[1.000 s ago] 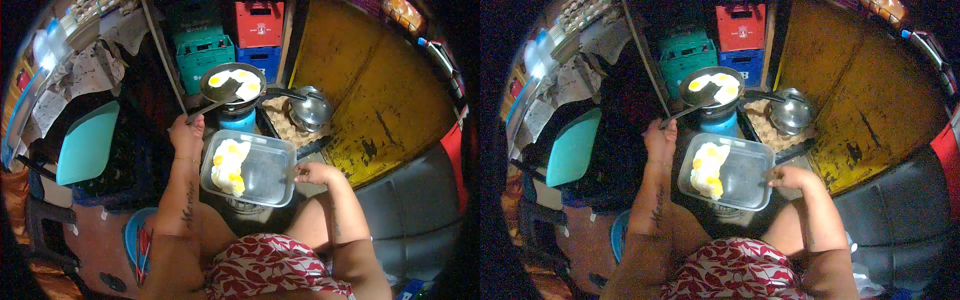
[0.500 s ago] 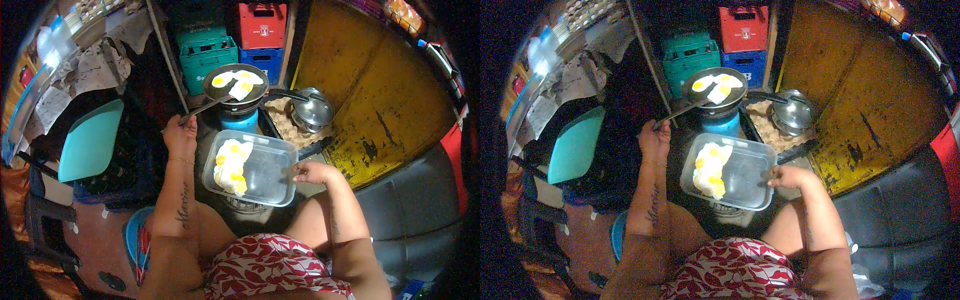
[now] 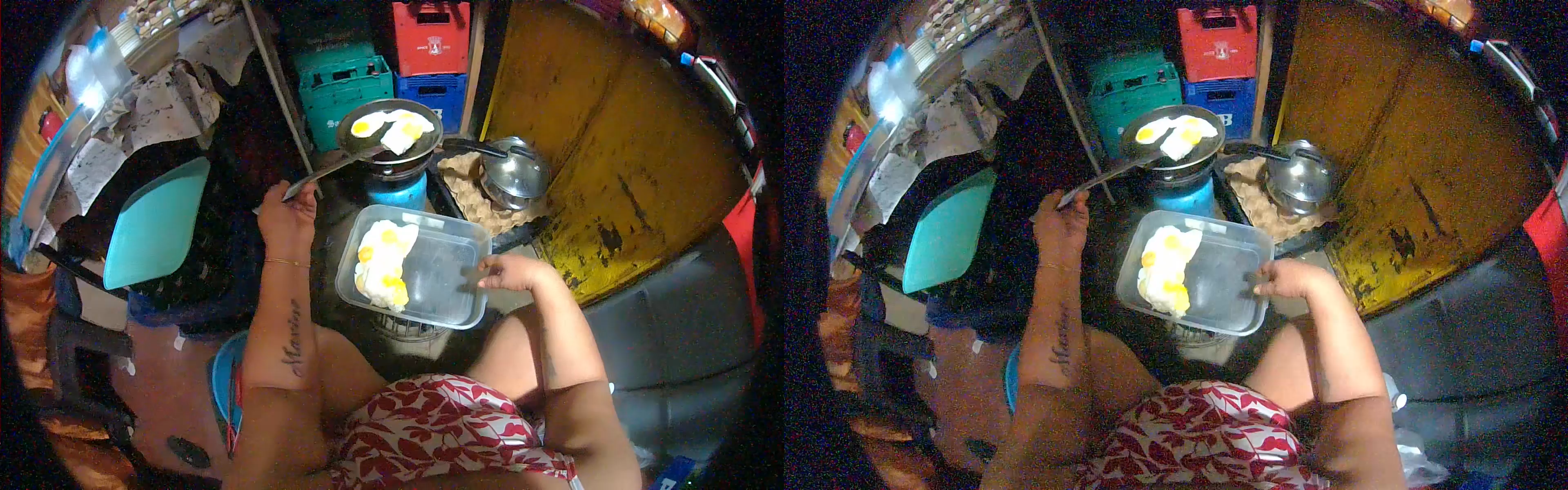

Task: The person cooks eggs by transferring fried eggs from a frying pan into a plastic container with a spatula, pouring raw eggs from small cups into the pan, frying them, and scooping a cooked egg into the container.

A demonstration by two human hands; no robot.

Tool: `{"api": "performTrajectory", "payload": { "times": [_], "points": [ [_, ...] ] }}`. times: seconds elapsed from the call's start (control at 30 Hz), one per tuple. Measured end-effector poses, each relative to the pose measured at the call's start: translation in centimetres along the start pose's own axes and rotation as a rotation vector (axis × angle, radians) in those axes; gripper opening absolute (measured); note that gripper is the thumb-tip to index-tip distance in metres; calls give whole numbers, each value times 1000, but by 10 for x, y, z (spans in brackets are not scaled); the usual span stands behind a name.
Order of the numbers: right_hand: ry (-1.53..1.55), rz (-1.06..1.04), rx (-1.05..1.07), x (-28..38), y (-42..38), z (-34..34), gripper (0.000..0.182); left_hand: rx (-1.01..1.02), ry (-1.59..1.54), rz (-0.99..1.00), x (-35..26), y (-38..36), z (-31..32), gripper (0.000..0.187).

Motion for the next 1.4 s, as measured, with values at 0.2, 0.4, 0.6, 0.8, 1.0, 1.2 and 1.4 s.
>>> {"api": "performTrajectory", "payload": {
  "times": [0.2,0.4,0.6,0.8,1.0,1.2,1.4],
  "points": [
    [12,29,-37,-21,12,4,49,55,114,49,-38,-28,-1,17],
    [-121,373,-372,-51,27,-2,59,-24,219,87,-81,-72,-25,23],
    [631,426,-285,-64,43,38,71,-72,187,-36,-90,-98,-73,21],
    [809,258,-322,-39,36,29,61,-140,198,-135,-73,-118,-102,17],
    [826,165,-405,-18,24,18,52,-146,203,-300,-38,-117,-150,18],
    [800,167,-497,-18,21,13,51,-113,337,-283,-11,-107,-188,15],
    [802,168,-497,-18,23,16,63,173,515,-190,-23,-126,-136,8]
  ]
}}
Point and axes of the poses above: each hand's wrist, its own y-axis towards the middle knuckle, its own z-axis out of the palm, x = y × z, the point moved 7 cm from there along y, towards the middle knuckle, and after that the axes turned 10 degrees about x, right-handed, at the moved point
